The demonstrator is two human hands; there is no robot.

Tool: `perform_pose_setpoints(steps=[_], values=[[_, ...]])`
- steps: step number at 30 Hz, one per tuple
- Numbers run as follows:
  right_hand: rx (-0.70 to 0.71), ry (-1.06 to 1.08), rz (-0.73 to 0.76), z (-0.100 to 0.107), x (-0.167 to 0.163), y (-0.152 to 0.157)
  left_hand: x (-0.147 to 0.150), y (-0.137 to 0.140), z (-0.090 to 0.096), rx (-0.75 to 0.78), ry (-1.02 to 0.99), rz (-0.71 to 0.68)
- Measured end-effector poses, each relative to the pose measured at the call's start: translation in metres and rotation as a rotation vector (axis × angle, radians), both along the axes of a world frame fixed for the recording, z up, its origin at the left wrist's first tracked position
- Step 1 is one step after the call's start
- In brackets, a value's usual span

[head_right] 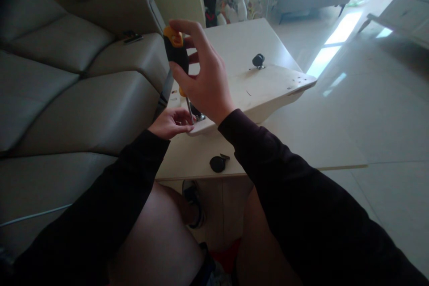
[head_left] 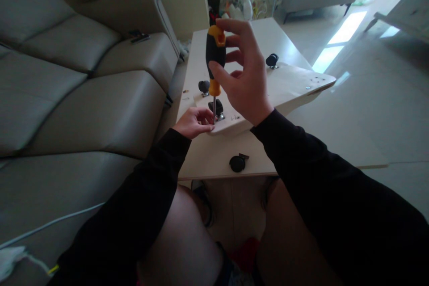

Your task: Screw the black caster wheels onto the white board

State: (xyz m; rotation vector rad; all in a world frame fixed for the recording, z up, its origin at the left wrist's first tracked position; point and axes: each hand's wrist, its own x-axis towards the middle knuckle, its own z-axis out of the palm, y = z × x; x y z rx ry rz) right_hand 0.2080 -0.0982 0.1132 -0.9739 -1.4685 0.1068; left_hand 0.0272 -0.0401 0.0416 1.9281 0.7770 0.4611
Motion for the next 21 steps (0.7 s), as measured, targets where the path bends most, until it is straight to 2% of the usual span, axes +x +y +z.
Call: perform_pose_setpoints(steps=[6,9,12,16,21], values=[[-0.119,-0.038,-0.067,0.0004,0.0002,-0.0016,-0.0009,-0.0001,0.0024,-0.031,0.018,-0.011],[-0.079,-0.061,-0.054,0.0016,0.0013,-0.0034,-0.004,0.0015,0.0044,-0.043,0.029,0.008],[-0.016,-0.062,-0.029,0.001,0.0015,-0.003,-0.0077,0.0037,0.0057,-0.007,0.038,0.083],[-0.053,-0.046,-0.075,-0.0043,0.0,0.0004,-0.0096,0.0051,0.0059,0.007,0.03,0.149],[-0.024,-0.039,-0.076,-0.0057,0.0004,-0.0007,-0.0058,0.0028,0.005,0.005,0.045,0.141]])
